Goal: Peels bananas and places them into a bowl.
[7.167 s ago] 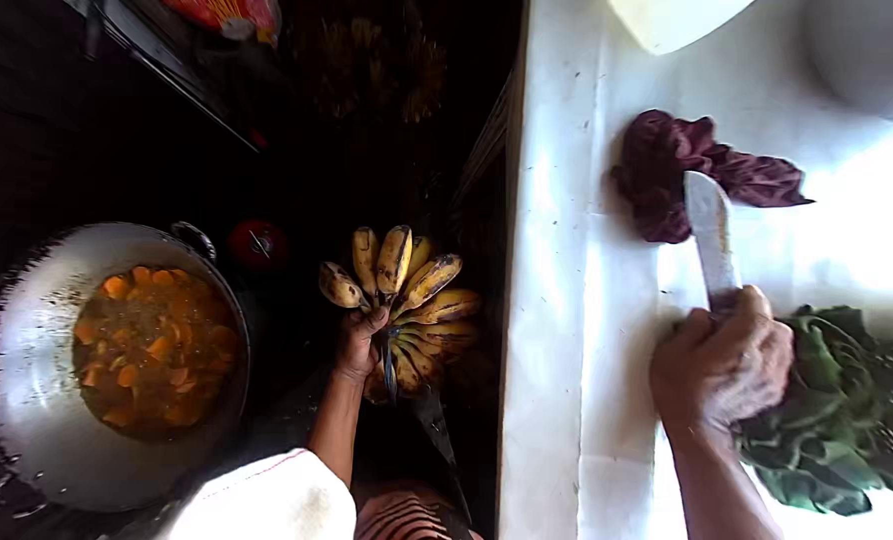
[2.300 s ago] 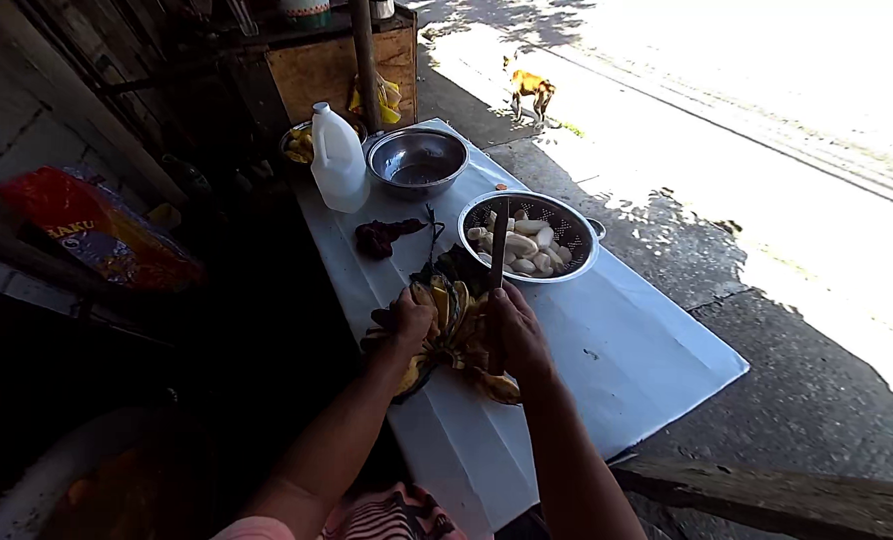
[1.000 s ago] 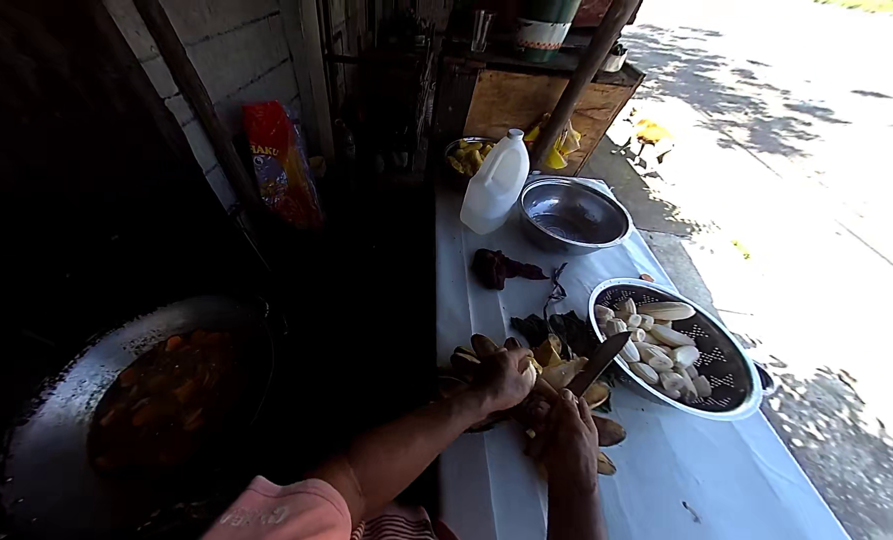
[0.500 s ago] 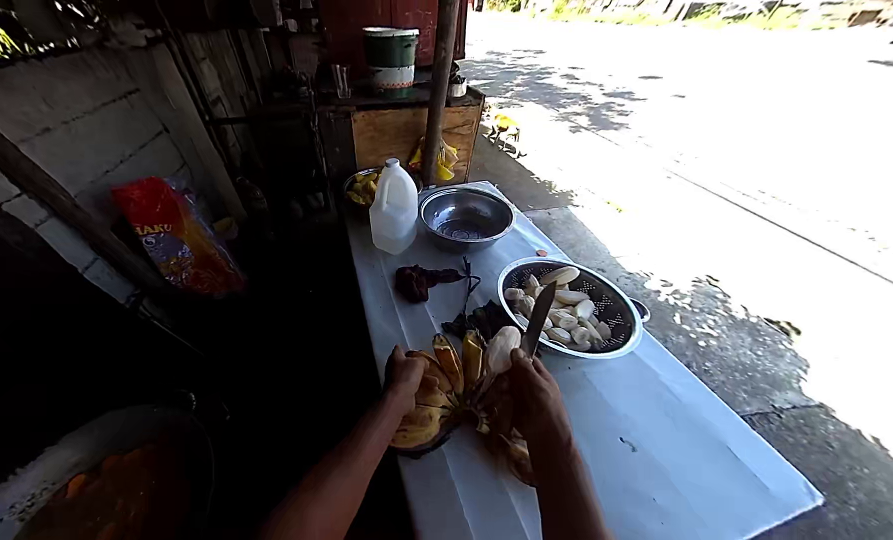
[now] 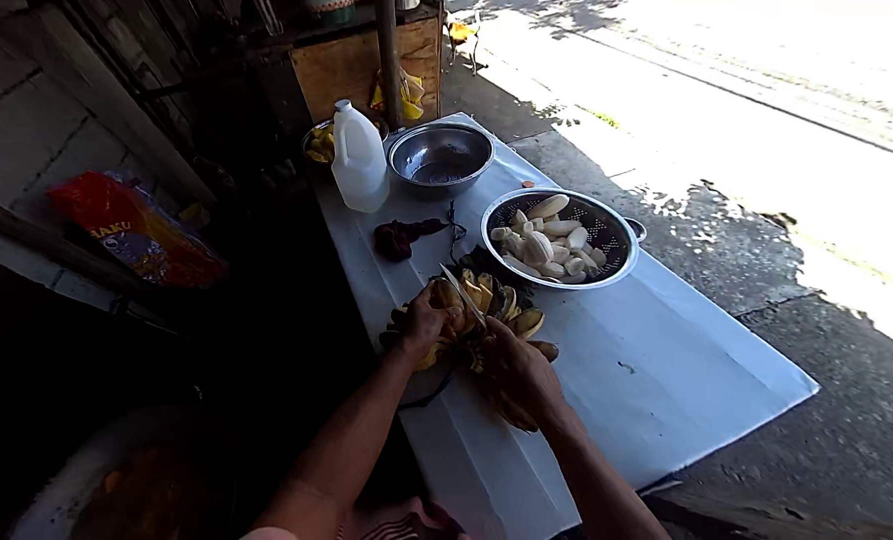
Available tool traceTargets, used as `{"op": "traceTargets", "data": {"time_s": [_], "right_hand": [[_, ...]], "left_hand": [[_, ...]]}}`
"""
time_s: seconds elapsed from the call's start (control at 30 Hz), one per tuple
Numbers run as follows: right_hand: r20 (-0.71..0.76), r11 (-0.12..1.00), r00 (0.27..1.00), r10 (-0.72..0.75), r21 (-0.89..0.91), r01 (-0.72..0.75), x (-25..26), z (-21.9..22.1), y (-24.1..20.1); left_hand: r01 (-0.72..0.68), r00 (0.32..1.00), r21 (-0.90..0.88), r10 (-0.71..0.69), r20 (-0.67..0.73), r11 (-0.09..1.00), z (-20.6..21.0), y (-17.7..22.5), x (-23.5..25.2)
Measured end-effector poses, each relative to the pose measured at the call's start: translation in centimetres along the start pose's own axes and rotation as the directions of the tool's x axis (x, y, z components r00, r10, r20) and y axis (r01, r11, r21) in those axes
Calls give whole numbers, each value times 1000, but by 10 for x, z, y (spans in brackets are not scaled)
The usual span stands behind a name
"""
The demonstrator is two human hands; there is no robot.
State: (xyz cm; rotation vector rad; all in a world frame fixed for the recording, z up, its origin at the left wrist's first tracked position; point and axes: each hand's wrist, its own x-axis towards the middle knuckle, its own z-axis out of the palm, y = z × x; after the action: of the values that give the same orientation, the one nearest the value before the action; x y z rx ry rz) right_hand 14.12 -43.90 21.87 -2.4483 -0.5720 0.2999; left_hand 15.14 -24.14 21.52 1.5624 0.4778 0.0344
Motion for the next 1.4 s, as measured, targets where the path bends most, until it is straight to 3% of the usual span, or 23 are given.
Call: {"op": "traceTargets", "data": {"time_s": [0.13, 0.2, 0.27, 0.33, 0.43, 0.57, 0.73, 0.83, 0.9, 0.97, 1.03, 1.1, 1.17, 1.23, 1.3, 1.33, 1.4], "right_hand": [[-2, 939, 1000, -11, -343, 10, 2, -3, -22], [-1, 952, 1000, 6, -305, -6, 21, -1, -30], [14, 997, 1000, 19, -72, -18, 41, 11, -27], [-26, 955, 1000, -9, 298, 16, 50, 29, -17], [-96, 705, 995, 34, 708, 44, 52, 50, -11], [8, 368, 982, 187, 927, -78, 50, 57, -16], [52, 224, 983, 176, 970, -92, 50, 61, -16], [83, 159, 961, 264, 979, -129, 52, 51, -9], [106, 125, 950, 292, 981, -148, 51, 43, -7], [75, 145, 964, 254, 983, -115, 45, 40, -8], [-11, 226, 989, 148, 974, -23, 39, 42, -9], [-49, 455, 998, 38, 890, 27, 37, 48, -9], [-38, 766, 999, -17, 642, 38, 39, 48, -13], [-72, 905, 997, -25, 423, 53, 36, 46, -21], [-76, 911, 997, -31, 408, 59, 29, 42, -22], [-58, 866, 998, -29, 497, 54, 26, 40, -20], [57, 632, 998, -1, 774, -43, 19, 33, -18]], "left_hand": [[-46, 998, 1, 45, 36, 999, -1, -3, 3], [-101, 994, 19, 100, 41, 995, -2, -7, 3], [-145, 988, 37, 143, 48, 989, -5, -12, 7], [-137, 991, 15, 137, 6, 990, -4, -11, 10], [-89, 995, -100, 86, -42, 991, -2, -5, 6], [-86, 994, -136, 95, 62, 987, -19, -13, -1], [-24, 991, 311, 63, -116, 950, 6, -4, 6], [-170, 975, 530, 218, -30, 831, 13, -1, -11], [-218, 968, 625, 246, 43, 749, 9, -2, -29], [-174, 978, 596, 209, 11, 783, -4, -2, -37], [-122, 988, 426, 149, -31, 896, -15, -3, -32], [-88, 996, 221, 93, -15, 971, -20, -6, -28], [-74, 997, 117, 69, 46, 990, -22, -2, -31], [-95, 988, 132, 77, 131, 987, -24, 2, -38], [-130, 973, 151, 97, 208, 980, -27, 2, -45], [-154, 969, 165, 116, 220, 974, -30, 2, -47], [-201, 978, 230, 183, 99, 952, -36, -3, -50]]}}
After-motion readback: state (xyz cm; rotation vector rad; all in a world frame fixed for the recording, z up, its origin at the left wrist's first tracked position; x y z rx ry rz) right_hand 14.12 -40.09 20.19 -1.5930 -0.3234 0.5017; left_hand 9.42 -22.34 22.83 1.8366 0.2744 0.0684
